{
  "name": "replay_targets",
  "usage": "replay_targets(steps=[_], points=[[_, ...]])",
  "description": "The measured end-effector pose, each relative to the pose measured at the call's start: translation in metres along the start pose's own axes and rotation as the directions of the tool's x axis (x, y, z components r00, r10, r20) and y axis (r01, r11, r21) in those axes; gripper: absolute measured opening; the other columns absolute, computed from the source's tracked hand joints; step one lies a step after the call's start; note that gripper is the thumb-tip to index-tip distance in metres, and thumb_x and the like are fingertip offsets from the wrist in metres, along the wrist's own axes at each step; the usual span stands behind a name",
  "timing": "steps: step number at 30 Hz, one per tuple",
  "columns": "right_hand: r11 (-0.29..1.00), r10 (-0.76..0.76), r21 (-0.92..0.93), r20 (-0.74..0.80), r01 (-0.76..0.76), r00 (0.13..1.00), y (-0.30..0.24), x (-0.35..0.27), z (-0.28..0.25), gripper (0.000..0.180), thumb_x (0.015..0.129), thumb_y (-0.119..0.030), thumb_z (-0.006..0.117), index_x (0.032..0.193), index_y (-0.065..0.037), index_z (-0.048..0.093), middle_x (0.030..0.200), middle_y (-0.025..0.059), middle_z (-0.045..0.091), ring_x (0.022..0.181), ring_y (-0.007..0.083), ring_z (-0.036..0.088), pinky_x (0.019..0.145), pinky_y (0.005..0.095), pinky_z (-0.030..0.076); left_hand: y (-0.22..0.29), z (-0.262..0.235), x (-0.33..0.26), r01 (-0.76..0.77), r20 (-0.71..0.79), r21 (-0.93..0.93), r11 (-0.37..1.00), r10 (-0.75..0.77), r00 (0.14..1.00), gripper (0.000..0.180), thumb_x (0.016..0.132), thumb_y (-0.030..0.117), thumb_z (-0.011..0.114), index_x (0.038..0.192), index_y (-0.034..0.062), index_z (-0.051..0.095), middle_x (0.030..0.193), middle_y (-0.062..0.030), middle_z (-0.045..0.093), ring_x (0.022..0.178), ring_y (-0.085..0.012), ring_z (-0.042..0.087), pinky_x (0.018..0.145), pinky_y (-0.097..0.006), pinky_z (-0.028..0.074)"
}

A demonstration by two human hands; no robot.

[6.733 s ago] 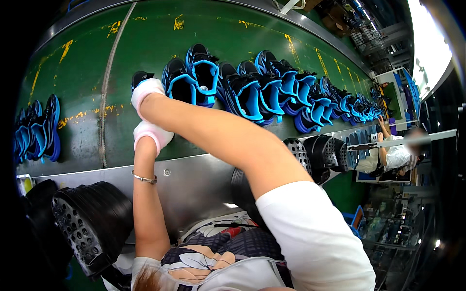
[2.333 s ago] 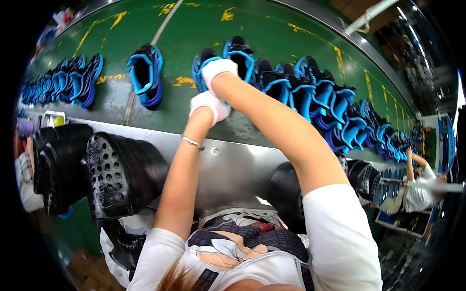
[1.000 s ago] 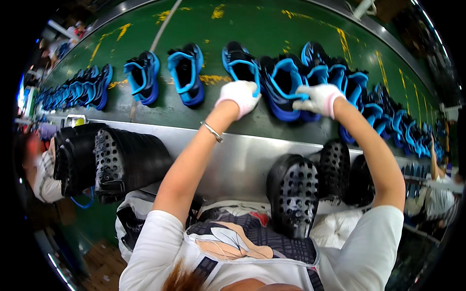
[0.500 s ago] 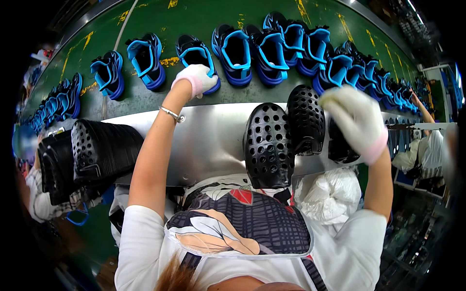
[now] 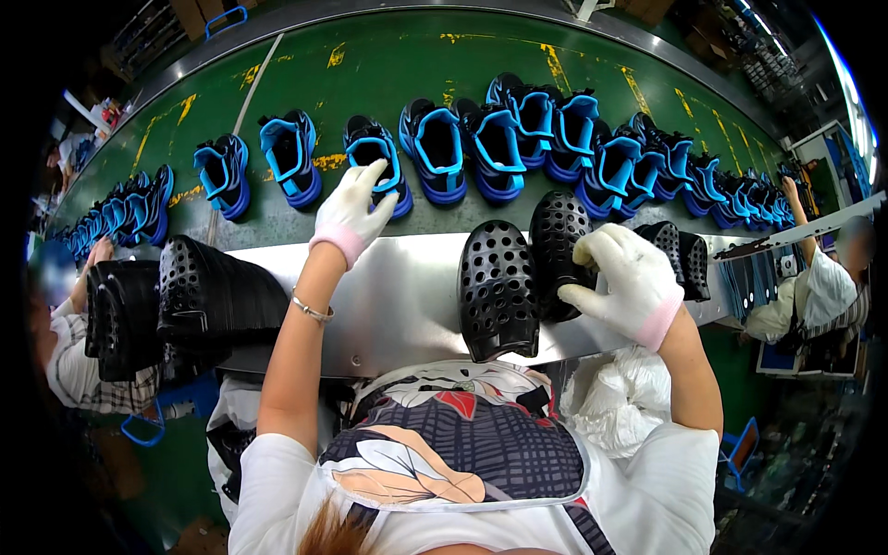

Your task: The person picks up black shoe soles from a stack and places them into blue and black shoes on an assembly line.

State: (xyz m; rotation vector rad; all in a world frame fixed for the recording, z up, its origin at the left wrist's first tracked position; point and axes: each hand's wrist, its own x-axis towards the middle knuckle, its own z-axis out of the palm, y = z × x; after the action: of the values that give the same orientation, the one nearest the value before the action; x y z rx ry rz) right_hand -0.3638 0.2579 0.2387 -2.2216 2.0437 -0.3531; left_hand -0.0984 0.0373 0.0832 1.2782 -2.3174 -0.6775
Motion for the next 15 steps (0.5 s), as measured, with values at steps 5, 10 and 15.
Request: replay_targets(steps=[5,10,15], points=[[0.993,0.073,0.099,-0.113,-0.062,0.991,-0.005,0.001,-0.033,0.030,0.068,-0.011,0.080,0.089,-0.002,0.061,0.083,0.0091,0.060,0.073,0.0225,0.063,0.068,0.0332,0.053,0.027,-0.014,-0.005,-0.028,0.025,-0.292,0.956,0.036,0.999,0.044,0.095,0.025,0.065,0.133,0.0031,0.060,0.121,-0.0162,0.065,0.090,-0.0213,0.071,0.085,-0.034,0.056],[0.966,-0.173,0.119,-0.356,0.228,0.918,-0.027,0.037,-0.042,0.031,0.070,-0.017,0.081,0.094,-0.005,0.064,0.091,0.0110,0.064,0.086,0.0305,0.065,0.075,0.0398,0.053,0.066,-0.031,-0.009,0.036,0.122,-0.919,0.393,0.196,0.973,0.057,0.101,0.029,0.061,0.145,-0.0036,0.047,0.135,-0.0154,0.060,0.116,-0.0228,0.063,0.097,-0.034,0.054],[0.830,-0.425,0.184,-0.401,0.526,0.811,-0.057,0.077,-0.009,0.042,0.068,-0.016,0.083,0.104,-0.006,0.065,0.101,0.0128,0.066,0.089,0.0315,0.067,0.078,0.0403,0.056,0.086,-0.042,-0.025,0.177,0.112,-0.980,-0.093,0.479,0.871,0.097,0.094,0.076,0.040,0.153,-0.0004,0.033,0.154,-0.0182,0.043,0.140,-0.0314,0.045,0.120,-0.044,0.034]])
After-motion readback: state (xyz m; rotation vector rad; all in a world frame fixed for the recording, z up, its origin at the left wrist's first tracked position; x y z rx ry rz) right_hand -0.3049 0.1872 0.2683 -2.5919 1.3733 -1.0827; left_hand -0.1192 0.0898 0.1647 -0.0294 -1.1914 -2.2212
